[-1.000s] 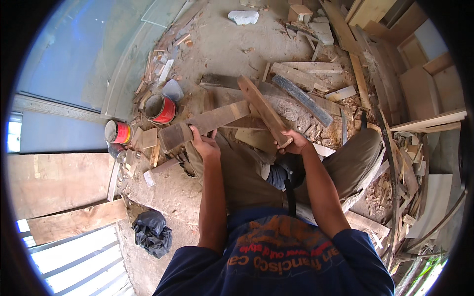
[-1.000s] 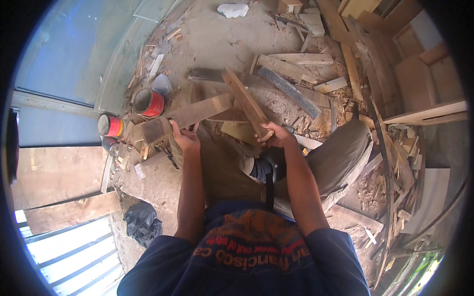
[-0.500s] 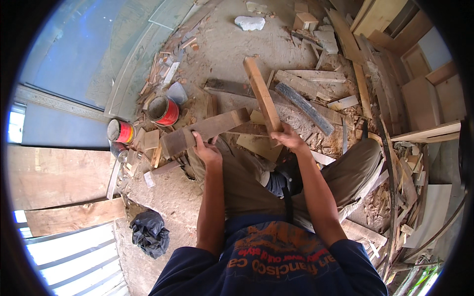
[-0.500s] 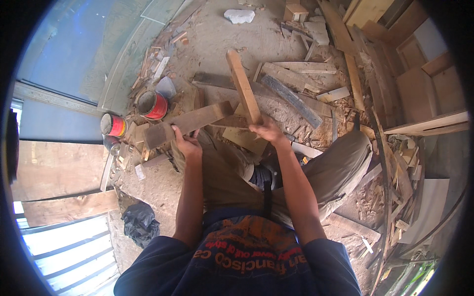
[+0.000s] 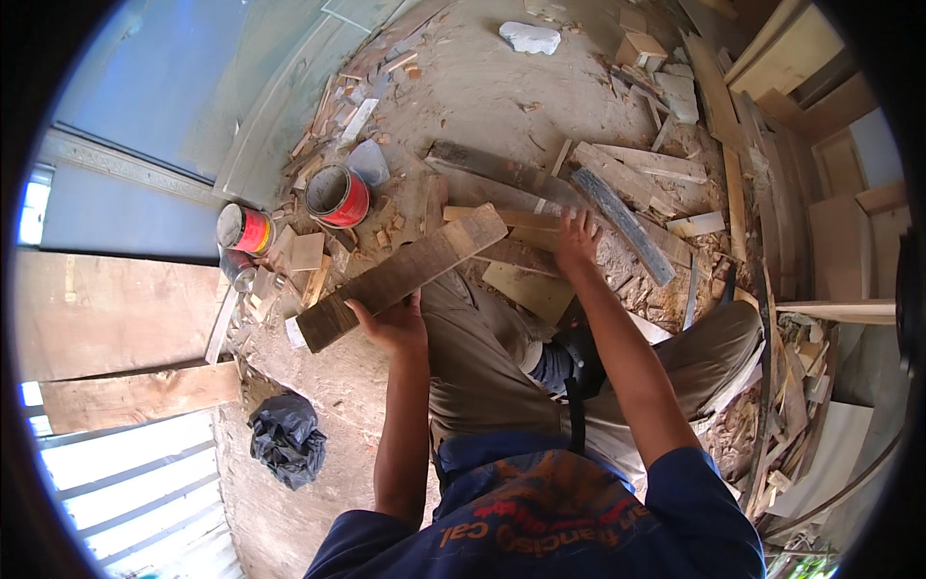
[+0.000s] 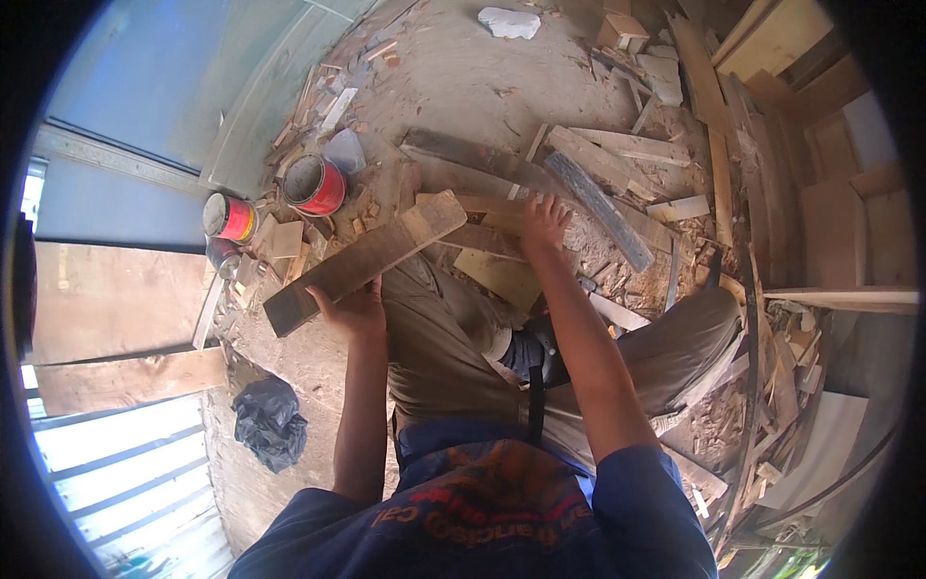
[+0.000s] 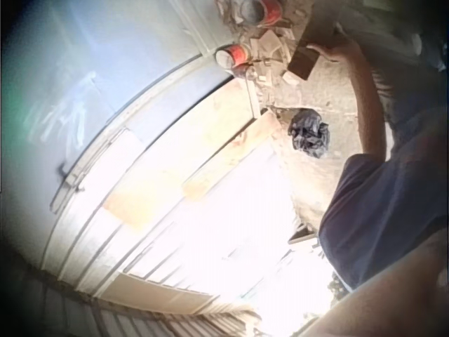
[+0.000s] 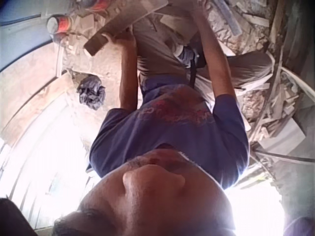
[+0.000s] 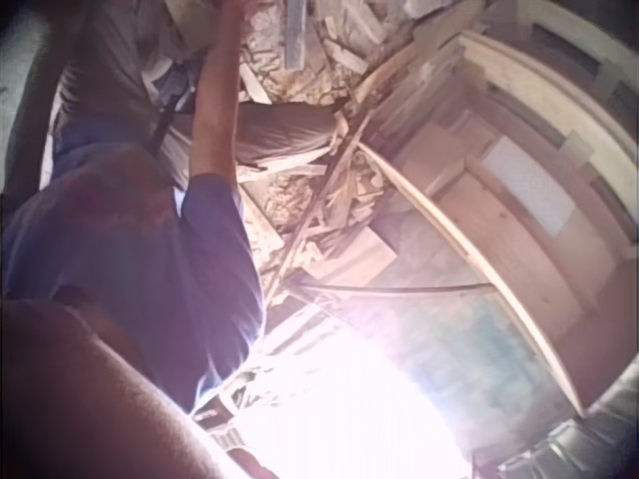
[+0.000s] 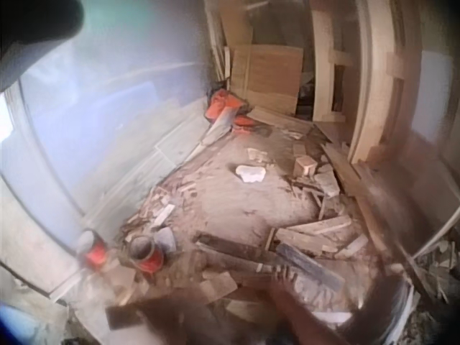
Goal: The person sits on the floor and sorts through a pile of wooden planks and scraps. They pick up pieces, inspect them, and place them back down or move them aside.
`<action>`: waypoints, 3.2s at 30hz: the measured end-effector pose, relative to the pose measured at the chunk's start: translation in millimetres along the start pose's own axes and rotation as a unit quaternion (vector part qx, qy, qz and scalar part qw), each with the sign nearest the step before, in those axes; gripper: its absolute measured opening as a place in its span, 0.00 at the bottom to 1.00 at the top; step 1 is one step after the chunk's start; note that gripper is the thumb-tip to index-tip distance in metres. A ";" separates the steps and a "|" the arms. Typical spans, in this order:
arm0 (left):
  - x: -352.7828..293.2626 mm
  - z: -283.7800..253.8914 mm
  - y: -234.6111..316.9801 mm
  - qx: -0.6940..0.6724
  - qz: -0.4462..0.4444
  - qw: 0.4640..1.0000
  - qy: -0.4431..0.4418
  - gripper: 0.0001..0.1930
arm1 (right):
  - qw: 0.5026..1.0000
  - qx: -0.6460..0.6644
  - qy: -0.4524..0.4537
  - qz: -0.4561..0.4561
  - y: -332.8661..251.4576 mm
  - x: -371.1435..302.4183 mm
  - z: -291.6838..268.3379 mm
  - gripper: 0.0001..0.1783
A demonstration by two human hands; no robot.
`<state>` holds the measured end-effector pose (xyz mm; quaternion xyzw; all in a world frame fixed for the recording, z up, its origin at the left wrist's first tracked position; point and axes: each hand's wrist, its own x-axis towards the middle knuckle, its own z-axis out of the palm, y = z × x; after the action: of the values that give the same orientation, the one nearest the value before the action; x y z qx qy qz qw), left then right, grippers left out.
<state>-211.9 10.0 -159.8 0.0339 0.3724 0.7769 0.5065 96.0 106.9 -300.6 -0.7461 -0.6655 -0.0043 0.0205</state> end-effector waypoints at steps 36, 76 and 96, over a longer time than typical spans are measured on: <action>-81.5 97.8 110.5 0.223 0.199 0.951 -0.079 0.42 | 0.918 0.378 0.076 -0.091 -27.1 81.5 -13.8 0.21; 26.2 141.2 185.4 0.110 0.075 0.991 0.004 0.19 | 0.603 0.661 -0.429 0.122 -207.2 -46.7 80.2 0.38; 3.8 173.4 94.7 0.080 -0.047 0.994 -0.052 0.30 | 0.388 0.785 -0.461 0.144 -23.0 -91.7 1.7 0.29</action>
<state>-211.3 87.6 21.9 0.0966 0.4076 0.7171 0.5571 62.6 18.5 -304.8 -0.3713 -0.1631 0.8677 0.2875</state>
